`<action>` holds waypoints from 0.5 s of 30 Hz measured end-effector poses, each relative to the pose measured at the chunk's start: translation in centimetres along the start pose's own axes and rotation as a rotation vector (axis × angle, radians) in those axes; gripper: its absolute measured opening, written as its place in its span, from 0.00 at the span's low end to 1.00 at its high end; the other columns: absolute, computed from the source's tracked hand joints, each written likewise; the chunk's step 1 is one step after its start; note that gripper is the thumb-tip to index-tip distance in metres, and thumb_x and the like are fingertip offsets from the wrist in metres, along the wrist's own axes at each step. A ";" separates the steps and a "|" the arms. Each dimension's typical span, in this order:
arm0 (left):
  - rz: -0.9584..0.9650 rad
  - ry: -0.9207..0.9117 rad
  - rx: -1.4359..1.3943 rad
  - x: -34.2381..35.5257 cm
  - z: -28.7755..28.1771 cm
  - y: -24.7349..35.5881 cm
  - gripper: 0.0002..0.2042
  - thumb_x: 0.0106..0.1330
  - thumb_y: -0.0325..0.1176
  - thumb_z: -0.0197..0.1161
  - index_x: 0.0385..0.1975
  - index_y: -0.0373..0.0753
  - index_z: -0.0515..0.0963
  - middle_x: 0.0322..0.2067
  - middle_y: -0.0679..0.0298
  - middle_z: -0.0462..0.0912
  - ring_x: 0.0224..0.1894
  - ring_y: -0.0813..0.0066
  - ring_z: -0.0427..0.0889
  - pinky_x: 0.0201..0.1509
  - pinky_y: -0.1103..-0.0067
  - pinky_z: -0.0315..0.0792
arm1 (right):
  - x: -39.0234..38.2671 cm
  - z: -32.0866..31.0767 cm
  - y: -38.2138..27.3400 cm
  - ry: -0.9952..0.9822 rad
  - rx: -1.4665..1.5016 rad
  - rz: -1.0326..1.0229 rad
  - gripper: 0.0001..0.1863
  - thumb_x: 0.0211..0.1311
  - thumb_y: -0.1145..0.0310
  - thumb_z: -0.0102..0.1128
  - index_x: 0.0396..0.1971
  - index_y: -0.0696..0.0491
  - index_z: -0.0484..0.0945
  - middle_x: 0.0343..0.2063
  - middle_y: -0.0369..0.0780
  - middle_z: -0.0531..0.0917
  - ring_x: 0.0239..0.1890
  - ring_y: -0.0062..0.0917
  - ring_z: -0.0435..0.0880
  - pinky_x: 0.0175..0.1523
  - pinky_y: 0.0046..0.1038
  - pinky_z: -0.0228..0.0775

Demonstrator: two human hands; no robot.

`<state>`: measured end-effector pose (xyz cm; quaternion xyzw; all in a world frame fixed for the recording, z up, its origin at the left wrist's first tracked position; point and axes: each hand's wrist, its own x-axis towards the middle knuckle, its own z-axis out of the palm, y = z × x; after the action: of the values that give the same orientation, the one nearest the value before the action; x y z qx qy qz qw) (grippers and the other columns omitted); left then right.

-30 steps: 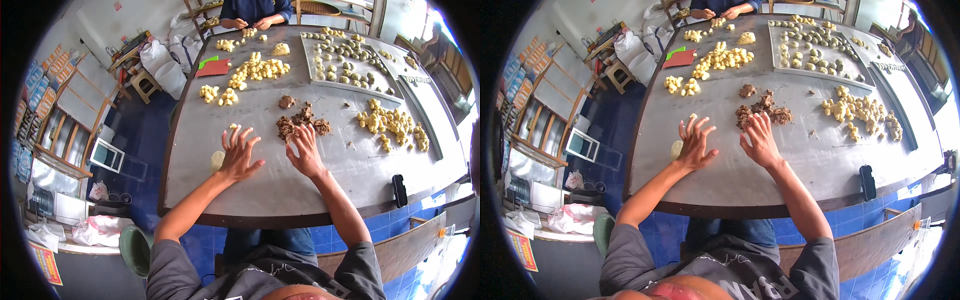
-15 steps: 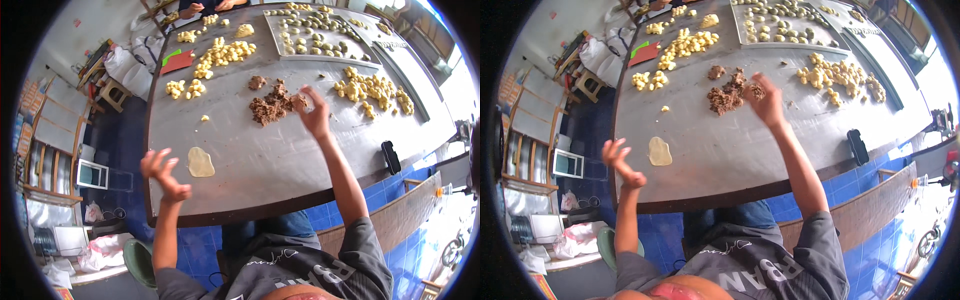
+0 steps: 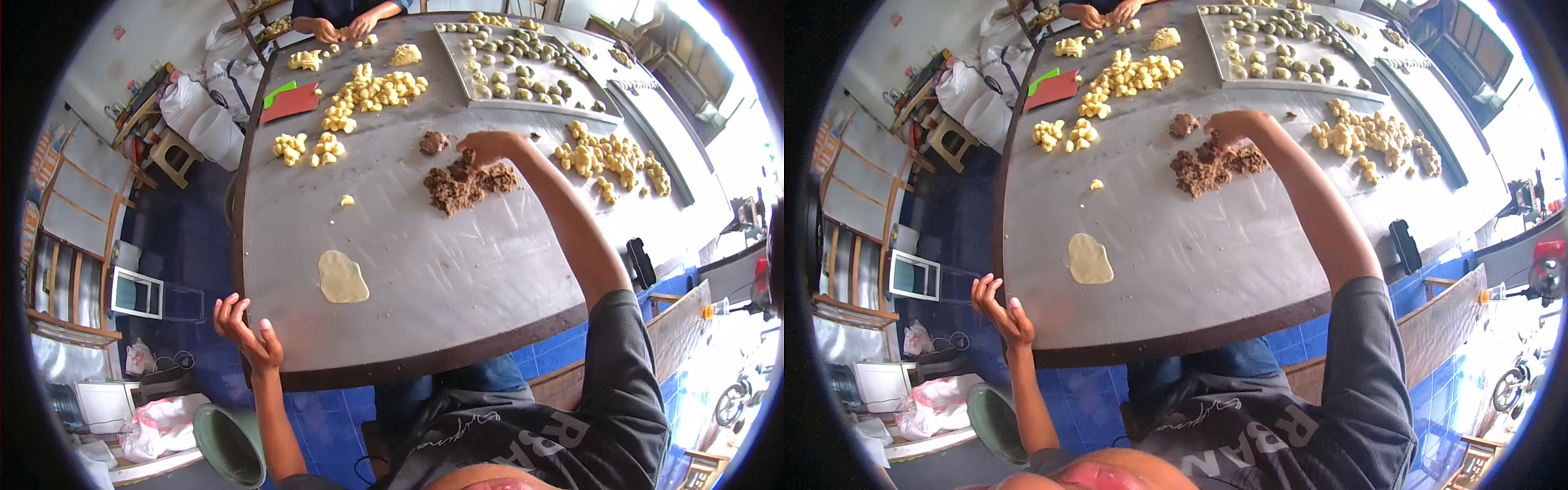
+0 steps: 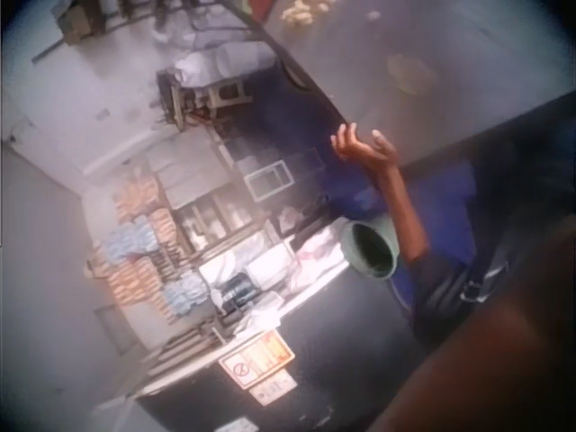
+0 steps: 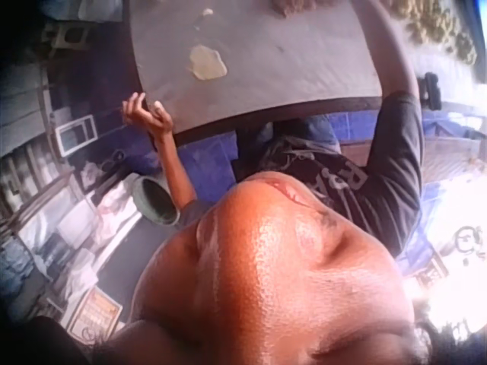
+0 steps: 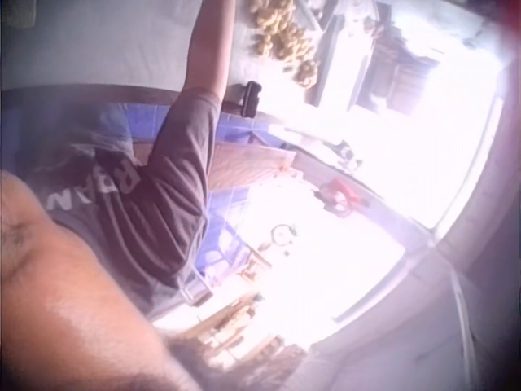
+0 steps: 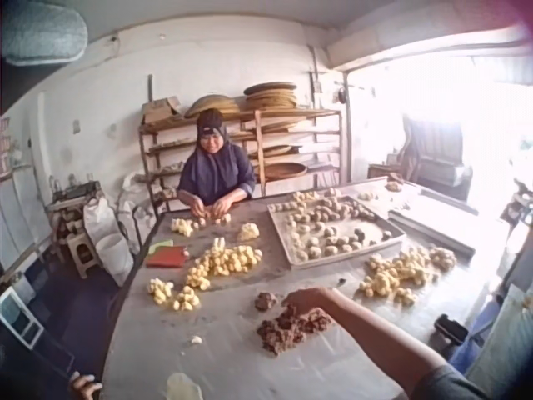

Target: The person flattens a piece of dough by hand on a metal table, places a portion of chocolate filling onto it, and then carefully folds the edges over to enclose the filling.

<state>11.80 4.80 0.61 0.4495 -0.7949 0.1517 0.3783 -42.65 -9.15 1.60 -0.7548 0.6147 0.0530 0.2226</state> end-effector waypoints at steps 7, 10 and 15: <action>-0.018 0.001 -0.176 0.4 0.5 -0.8 0.25 0.68 0.50 0.41 0.48 0.31 0.68 0.52 0.49 0.69 0.61 0.49 0.60 0.67 0.56 0.49 | 1.1 -0.7 1.5 -0.039 -0.111 -0.037 0.29 0.42 0.69 0.70 0.51 0.51 0.79 0.42 0.45 0.84 0.46 0.36 0.82 0.49 0.34 0.75; -0.041 -0.008 -0.155 0.3 0.2 -1.1 0.27 0.69 0.53 0.39 0.49 0.31 0.67 0.52 0.49 0.69 0.61 0.49 0.60 0.67 0.57 0.49 | 0.8 -0.6 -0.4 -0.047 -0.162 -0.013 0.27 0.41 0.70 0.66 0.49 0.49 0.81 0.39 0.44 0.85 0.43 0.36 0.84 0.47 0.35 0.76; -0.032 -0.051 -0.152 0.3 0.3 -0.9 0.27 0.69 0.52 0.39 0.49 0.31 0.67 0.53 0.49 0.69 0.62 0.49 0.60 0.67 0.57 0.49 | 1.7 -1.6 -0.4 -0.101 -0.089 -0.011 0.20 0.34 0.73 0.68 0.36 0.53 0.83 0.25 0.41 0.85 0.28 0.29 0.83 0.32 0.32 0.75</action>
<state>12.29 3.97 0.56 0.4358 -0.8063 0.0733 0.3932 -42.16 -11.26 2.54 -0.7636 0.5957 0.1172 0.2199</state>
